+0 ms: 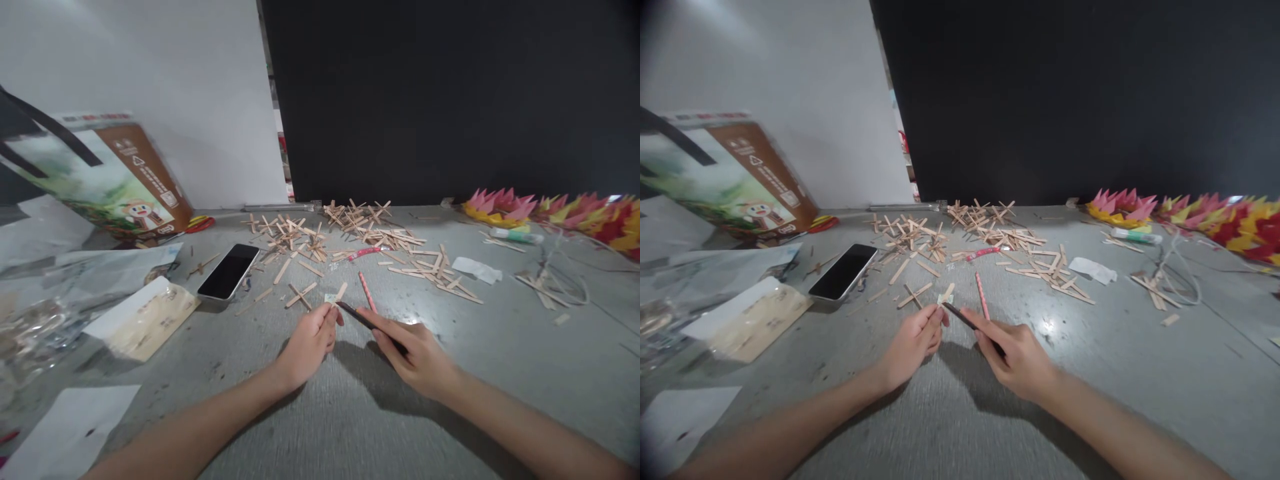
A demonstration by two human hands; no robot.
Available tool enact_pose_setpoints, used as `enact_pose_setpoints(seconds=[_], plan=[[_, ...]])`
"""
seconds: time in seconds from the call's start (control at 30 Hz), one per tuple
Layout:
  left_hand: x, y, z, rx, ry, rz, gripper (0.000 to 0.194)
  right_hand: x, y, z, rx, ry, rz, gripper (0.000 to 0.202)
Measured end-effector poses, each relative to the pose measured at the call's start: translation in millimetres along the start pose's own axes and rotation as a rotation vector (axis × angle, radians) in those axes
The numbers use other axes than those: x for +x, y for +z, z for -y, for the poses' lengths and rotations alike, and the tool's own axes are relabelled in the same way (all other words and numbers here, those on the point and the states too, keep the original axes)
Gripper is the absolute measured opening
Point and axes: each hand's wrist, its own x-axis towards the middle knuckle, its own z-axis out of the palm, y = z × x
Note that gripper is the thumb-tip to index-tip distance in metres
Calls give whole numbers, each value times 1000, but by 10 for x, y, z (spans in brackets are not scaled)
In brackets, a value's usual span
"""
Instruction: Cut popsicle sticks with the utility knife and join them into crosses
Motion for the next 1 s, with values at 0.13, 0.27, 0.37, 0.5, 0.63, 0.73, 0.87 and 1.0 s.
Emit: enact_pose_setpoints(seconds=[0.13, 0.27, 0.37, 0.5, 0.63, 0.73, 0.87, 1.0], plan=[[-10, 10, 16, 28, -2, -8, 42, -6, 4, -4, -2, 14, 8, 48], [-18, -16, 29, 166, 18, -26, 37, 0, 15, -1, -2, 27, 4, 47], [-37, -49, -12, 339, 53, -49, 38, 6, 16, -2, 0, 18, -4, 48], [-70, -83, -96, 578, 94, -77, 39, -11, 22, -8, -10, 25, -21, 48], [-79, -106, -119, 744, 87, -73, 35, -28, 58, 35, 8, 117, -23, 48], [-67, -114, -99, 792, 93, -61, 33, -31, 95, 109, 59, 193, -32, 47], [-48, -112, -74, 836, 83, -74, 33, -35, 133, 205, 88, 256, -34, 48], [-41, -110, -51, 858, 66, -95, 33, -37, 159, 273, 131, 306, -21, 49]])
